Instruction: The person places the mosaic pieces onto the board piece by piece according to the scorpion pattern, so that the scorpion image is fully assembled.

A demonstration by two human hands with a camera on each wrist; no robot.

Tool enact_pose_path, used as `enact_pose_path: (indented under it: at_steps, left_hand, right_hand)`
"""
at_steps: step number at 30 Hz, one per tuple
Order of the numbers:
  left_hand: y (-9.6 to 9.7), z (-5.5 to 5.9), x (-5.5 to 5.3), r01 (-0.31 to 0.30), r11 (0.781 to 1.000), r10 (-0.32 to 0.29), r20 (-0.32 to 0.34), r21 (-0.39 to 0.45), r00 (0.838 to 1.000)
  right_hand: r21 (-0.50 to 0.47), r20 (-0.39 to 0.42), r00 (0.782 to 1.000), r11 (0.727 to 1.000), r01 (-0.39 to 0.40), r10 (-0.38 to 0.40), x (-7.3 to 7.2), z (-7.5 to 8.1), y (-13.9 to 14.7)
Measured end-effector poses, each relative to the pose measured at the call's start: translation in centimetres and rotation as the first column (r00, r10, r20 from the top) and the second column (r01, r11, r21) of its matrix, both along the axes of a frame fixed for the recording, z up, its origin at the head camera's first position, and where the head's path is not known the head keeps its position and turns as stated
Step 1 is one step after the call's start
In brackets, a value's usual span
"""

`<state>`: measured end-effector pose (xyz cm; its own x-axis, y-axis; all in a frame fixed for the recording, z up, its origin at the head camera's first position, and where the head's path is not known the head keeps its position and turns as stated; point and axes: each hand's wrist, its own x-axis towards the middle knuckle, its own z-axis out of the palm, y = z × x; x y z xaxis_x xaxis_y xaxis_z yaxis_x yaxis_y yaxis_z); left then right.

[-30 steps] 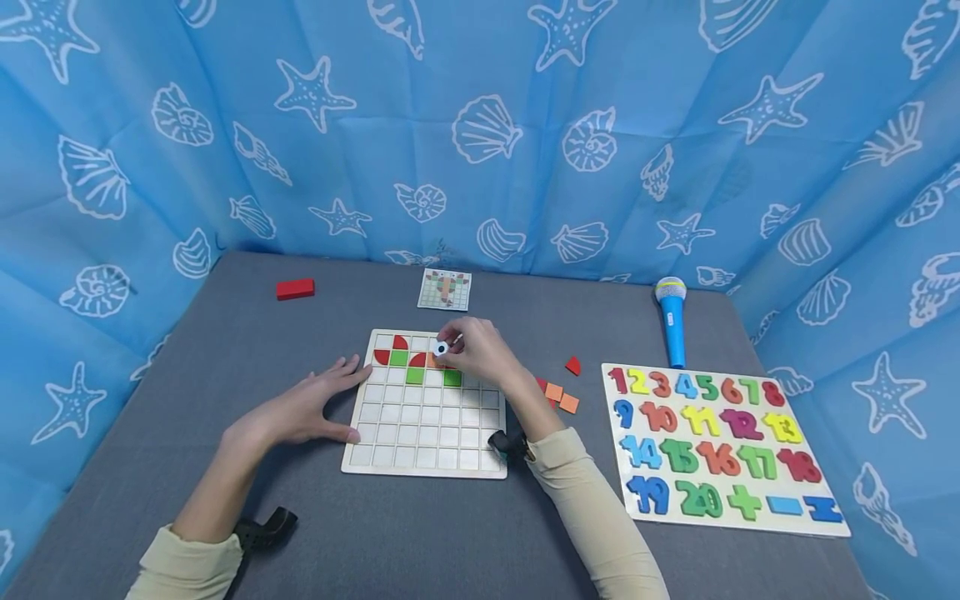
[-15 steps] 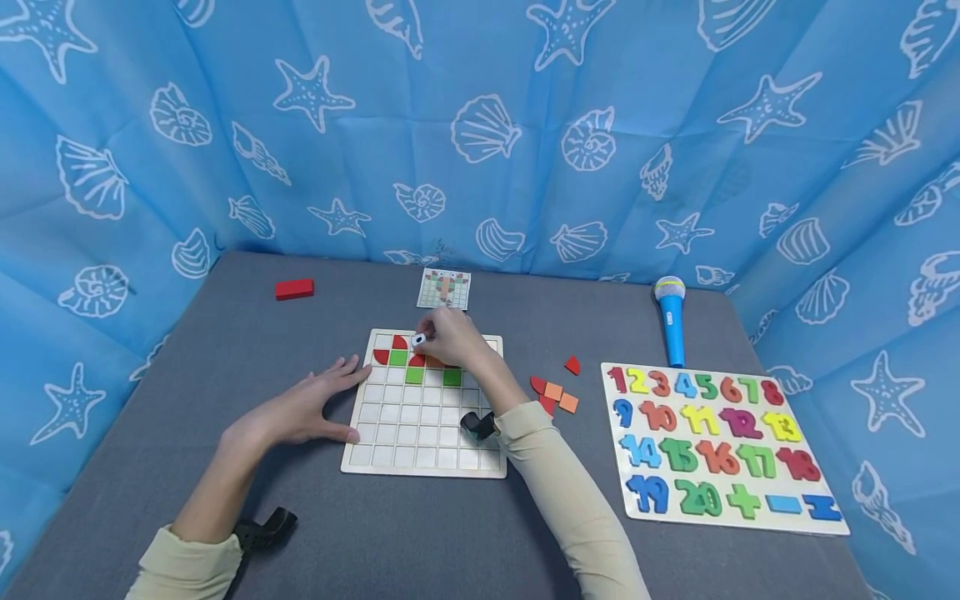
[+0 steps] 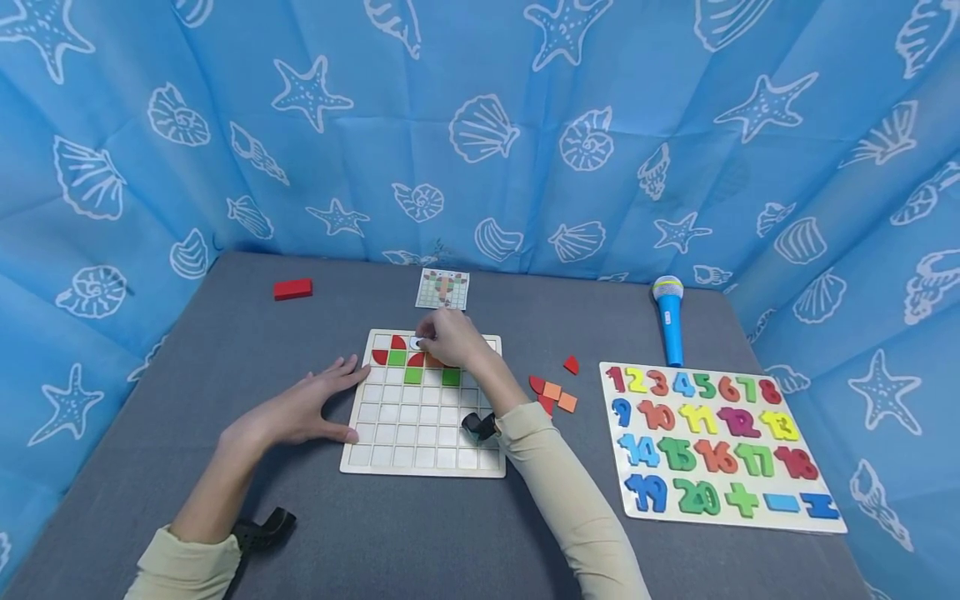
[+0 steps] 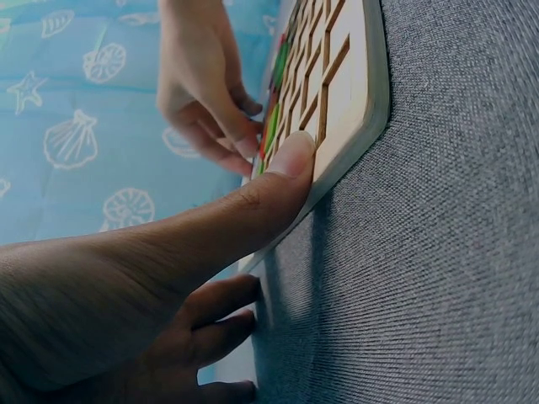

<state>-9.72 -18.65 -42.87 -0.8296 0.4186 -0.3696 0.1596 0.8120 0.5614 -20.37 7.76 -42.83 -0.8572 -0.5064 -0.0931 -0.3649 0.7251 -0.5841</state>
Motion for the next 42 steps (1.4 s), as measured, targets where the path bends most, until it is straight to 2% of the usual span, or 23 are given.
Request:
enact_pose_path:
  at_steps: [6,18,22,29,34,42]
  left_hand:
    - [-0.3,0.0,0.0,-0.001,1.0,0.001,0.004,0.023,1.0]
    - [-0.1,-0.1,0.1,0.009,1.0,-0.009,-0.013,0.0,1.0]
    - [0.0,-0.1,0.1,0.013,1.0,-0.013,-0.013,0.008,1.0]
    - [0.2,-0.1,0.1,0.019,1.0,-0.019,-0.016,0.004,1.0]
    - [0.1,-0.1,0.1,0.027,1.0,-0.027,-0.023,0.006,0.999]
    - [0.1,-0.3,0.0,0.022,1.0,-0.022,-0.02,0.006,1.0]
  right_hand:
    - [-0.047,0.0,1.0,0.999,-0.017,0.017,0.3,0.0,0.7]
    - [-0.112,-0.056,0.998,0.994,-0.008,0.002,2.0,0.4,3.5]
    - [-0.105,-0.062,0.998,0.994,-0.007,0.001,3.3,0.4,4.4]
    - [-0.109,-0.102,0.995,0.994,0.006,-0.017,6.4,1.1,6.8]
    - [-0.081,-0.092,0.995,0.996,0.037,-0.044,8.4,1.6,10.0]
    - [-0.065,-0.073,0.992,0.993,0.097,-0.101,10.7,1.8,15.8]
